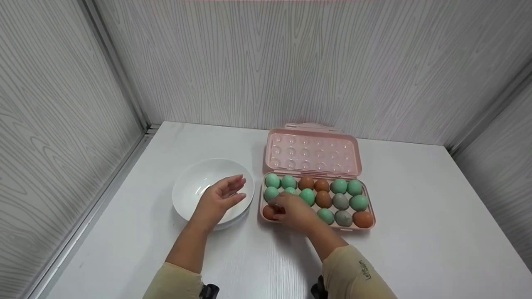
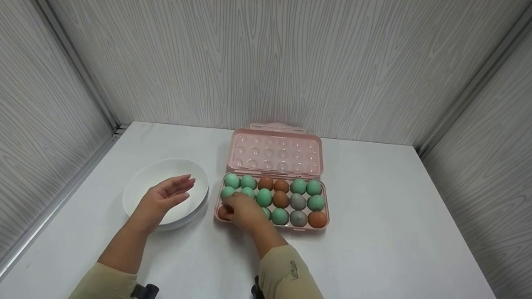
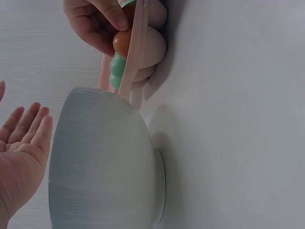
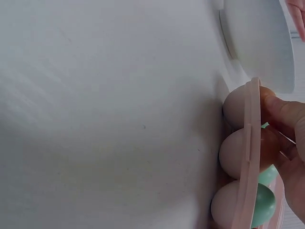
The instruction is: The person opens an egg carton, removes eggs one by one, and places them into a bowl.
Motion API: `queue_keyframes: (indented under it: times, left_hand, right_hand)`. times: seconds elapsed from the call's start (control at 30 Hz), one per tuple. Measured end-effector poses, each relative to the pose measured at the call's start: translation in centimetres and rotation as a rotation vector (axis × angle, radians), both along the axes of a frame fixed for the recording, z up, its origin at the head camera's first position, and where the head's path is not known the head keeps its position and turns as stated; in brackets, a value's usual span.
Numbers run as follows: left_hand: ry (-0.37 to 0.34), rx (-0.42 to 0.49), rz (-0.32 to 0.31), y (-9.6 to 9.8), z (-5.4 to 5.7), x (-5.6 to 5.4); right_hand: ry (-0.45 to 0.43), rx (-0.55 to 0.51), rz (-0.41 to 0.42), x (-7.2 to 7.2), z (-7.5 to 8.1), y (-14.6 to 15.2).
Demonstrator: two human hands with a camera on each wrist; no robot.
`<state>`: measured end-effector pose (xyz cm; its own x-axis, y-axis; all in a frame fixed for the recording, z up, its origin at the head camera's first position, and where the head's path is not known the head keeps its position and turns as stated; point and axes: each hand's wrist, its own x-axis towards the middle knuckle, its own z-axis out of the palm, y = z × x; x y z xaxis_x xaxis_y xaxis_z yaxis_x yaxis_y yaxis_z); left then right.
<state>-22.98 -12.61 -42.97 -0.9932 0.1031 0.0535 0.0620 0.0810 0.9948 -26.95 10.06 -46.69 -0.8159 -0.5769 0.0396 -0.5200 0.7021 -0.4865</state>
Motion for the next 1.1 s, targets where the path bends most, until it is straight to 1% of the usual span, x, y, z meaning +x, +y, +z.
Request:
queue_keyframes:
  times: [0.2,0.3,0.43,0.5,0.6,0.67,0.8,0.87,1.0,1.1]
  left_hand:
    - [0.006,-0.026,-0.012,0.0,-0.3,0.0]
    - [0.005,-0.033,-0.024,0.1,-0.2,0.2]
    - [0.000,-0.035,-0.046,0.3,0.8,0.7]
    - [-0.002,-0.040,-0.061,0.5,1.4,1.0]
    - [0.000,-0.059,-0.076,0.8,1.8,1.3]
    - [-0.007,-0.069,-0.082,0.9,1.3,1.0]
    - [-0.013,-0.078,-0.084,1.1,-0.2,0.0]
    - [-0.015,-0.090,-0.081,1.2,-0.8,-0.4]
    - [-0.020,-0.119,-0.076,1.3,-1.3,-0.7]
    - [-0.031,-0.141,-0.072,1.5,-1.3,-0.6]
  right_hand:
    - [-0.031,0.007,0.020,-0.1,-0.3,0.0]
    - [-0.061,-0.004,0.017,-0.1,-0.2,-0.1]
    - [-0.130,-0.033,-0.023,-0.2,-0.3,-0.1]
    - [-0.182,-0.065,-0.055,-0.2,-0.4,0.0]
    - [-0.205,-0.088,-0.061,-0.3,-0.5,0.0]
    - [-0.186,-0.079,-0.050,-0.3,-0.6,0.1]
    - [-0.114,-0.022,-0.037,-0.3,-0.4,0.3]
    - [-0.091,-0.016,-0.039,-0.4,-0.2,0.5]
    - [-0.081,-0.047,-0.046,-0.5,0.5,0.8]
    - [-0.113,-0.087,-0.096,-0.5,1.2,1.1]
